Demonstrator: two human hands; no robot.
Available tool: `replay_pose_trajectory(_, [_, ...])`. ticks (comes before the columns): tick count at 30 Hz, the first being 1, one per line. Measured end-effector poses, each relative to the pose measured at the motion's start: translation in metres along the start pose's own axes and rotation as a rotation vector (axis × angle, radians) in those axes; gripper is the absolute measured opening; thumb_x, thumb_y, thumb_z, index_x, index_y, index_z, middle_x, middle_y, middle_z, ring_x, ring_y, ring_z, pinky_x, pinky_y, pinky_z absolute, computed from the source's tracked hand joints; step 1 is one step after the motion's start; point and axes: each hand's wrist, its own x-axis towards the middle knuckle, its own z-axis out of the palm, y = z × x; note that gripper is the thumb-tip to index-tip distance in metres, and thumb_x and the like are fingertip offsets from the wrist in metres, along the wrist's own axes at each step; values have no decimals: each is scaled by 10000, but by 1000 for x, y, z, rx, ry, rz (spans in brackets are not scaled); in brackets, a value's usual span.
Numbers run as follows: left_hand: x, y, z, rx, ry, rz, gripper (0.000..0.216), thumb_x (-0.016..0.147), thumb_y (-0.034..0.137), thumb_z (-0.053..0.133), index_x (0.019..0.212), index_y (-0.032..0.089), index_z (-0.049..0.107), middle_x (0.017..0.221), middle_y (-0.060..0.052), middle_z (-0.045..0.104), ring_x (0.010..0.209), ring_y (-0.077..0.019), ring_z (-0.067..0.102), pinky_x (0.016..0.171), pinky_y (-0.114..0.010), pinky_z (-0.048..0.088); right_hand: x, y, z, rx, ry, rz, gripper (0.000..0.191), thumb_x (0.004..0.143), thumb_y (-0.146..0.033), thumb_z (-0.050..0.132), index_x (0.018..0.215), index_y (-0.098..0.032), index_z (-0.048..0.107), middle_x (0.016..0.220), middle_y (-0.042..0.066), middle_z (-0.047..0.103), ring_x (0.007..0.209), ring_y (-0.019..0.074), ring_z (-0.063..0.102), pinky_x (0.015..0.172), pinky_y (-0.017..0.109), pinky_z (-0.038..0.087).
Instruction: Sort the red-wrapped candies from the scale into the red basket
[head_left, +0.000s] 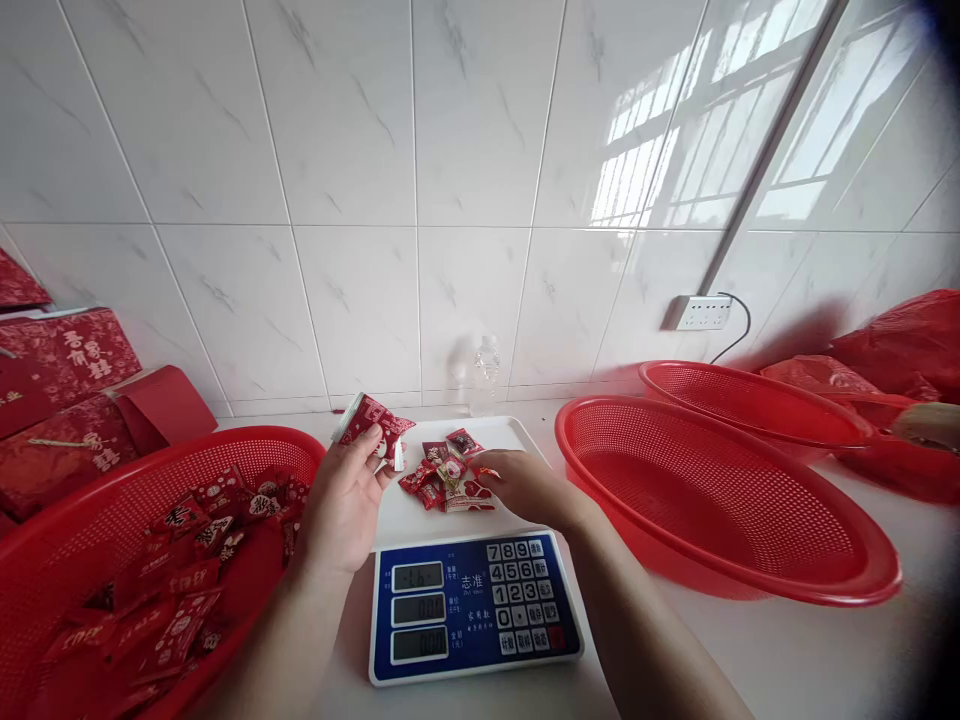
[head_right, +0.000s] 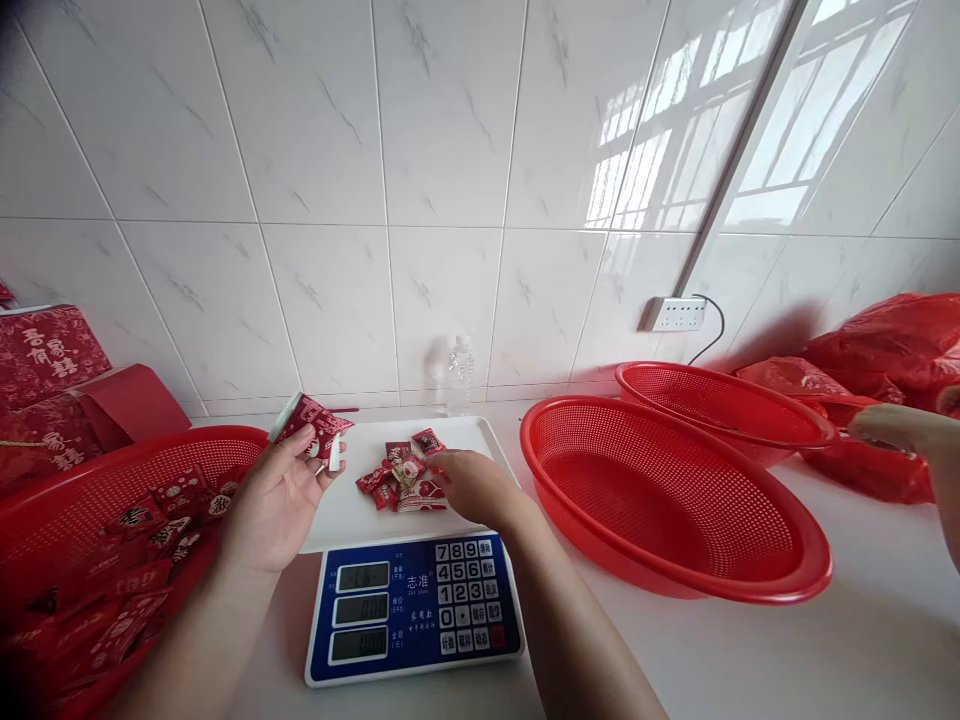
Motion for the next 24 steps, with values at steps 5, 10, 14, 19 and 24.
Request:
replay_pose_trajectory(5, [0, 5, 0, -41, 7, 8, 178, 646, 231, 778, 749, 181, 641, 768, 17, 642, 702, -115, 569, 587, -233, 478, 1, -13, 5, 71, 34, -43, 416, 891, -259, 491, 1303, -257, 548, 1431, 66, 465, 1304, 241, 433, 1055, 418, 374])
replay_pose_trajectory(10, [-2, 13, 2, -75, 8, -2, 182, 636, 224, 783, 742, 184, 642, 748, 19, 642, 678, -114, 567, 569, -232, 484, 3, -25, 11, 51, -50, -96, 421, 868, -247, 543, 1288, -239, 563, 1395, 79, 507, 1298, 238, 441, 1075, 417, 350])
replay_pose_trajectory(14, [-2, 15, 3, -81, -30, -9, 183, 648, 229, 776, 774, 186, 650, 776, 15, 650, 676, -112, 561, 562, -226, 483, 5, -25, 5, 37, -69, -138, 304, 855, -190, 539, 1133, -207, 662, 1228, 85, 639, 1159, 235, 559, 986, 393, 430])
replay_pose_trajectory(19, [-2, 17, 2, -91, -57, -14, 176, 657, 234, 773, 775, 183, 653, 758, 19, 642, 658, -105, 552, 555, -220, 482, 24, -10, -3, -20, 31, 33, 305, 911, -243, 451, 1137, -249, 656, 1192, 35, 667, 1083, 196, 608, 933, 328, 456])
replay_pose_trajectory(24, [-4, 24, 3, -124, -67, 0, 154, 658, 227, 765, 767, 186, 665, 768, 15, 654, 677, -108, 562, 562, -222, 492, 53, 13, -2, -126, 1, 180, 384, 914, -252, 436, 1268, -218, 581, 1313, 78, 588, 1204, 262, 535, 1002, 397, 402])
